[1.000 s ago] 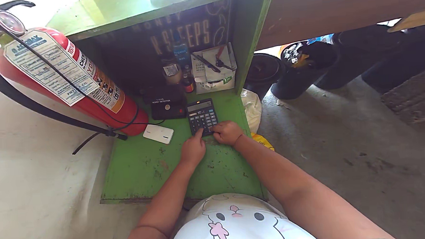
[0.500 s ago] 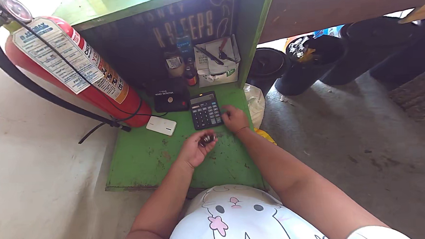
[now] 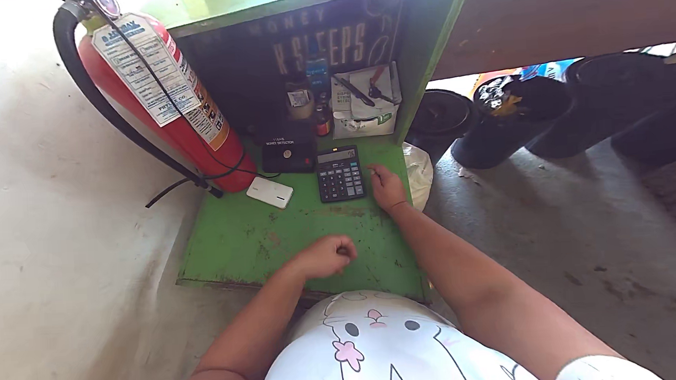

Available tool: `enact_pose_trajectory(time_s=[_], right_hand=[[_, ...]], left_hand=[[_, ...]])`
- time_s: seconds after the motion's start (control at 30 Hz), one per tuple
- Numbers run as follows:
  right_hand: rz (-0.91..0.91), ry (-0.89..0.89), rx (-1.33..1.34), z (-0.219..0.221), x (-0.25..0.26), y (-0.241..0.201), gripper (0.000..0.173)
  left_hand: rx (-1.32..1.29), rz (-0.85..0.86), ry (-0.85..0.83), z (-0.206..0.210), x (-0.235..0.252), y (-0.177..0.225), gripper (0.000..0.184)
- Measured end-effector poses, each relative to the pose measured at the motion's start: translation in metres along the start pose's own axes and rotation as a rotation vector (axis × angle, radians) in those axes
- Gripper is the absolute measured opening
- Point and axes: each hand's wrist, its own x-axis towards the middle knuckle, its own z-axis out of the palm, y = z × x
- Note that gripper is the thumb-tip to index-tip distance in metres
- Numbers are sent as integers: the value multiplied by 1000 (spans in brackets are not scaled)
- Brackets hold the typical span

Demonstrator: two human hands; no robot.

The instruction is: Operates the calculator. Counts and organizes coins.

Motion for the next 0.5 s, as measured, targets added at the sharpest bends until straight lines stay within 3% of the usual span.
enact_pose_trajectory(time_s=[0.1, 0.13, 0.2, 0.33, 0.43, 0.5], right_hand=[[352, 73, 886, -13, -11, -6, 35], [474, 30, 1179, -24, -19, -10, 37], [544, -97, 1538, -45, -41, -13, 49], [459, -309, 1790, -73, -78, -24, 100], [410, -353, 1800, -81, -96, -30, 110], [431, -355, 1805, -80, -106, -36, 112]], left_hand=[[457, -84, -57, 9, -2, -7, 24], [525, -115, -63, 9, -3, -8, 25], [597, -180, -71, 8, -1, -8, 26], [645, -212, -15, 4, 10, -2, 24], [427, -137, 90, -4, 19, 7, 24], [39, -74, 200, -4, 23, 13, 19]])
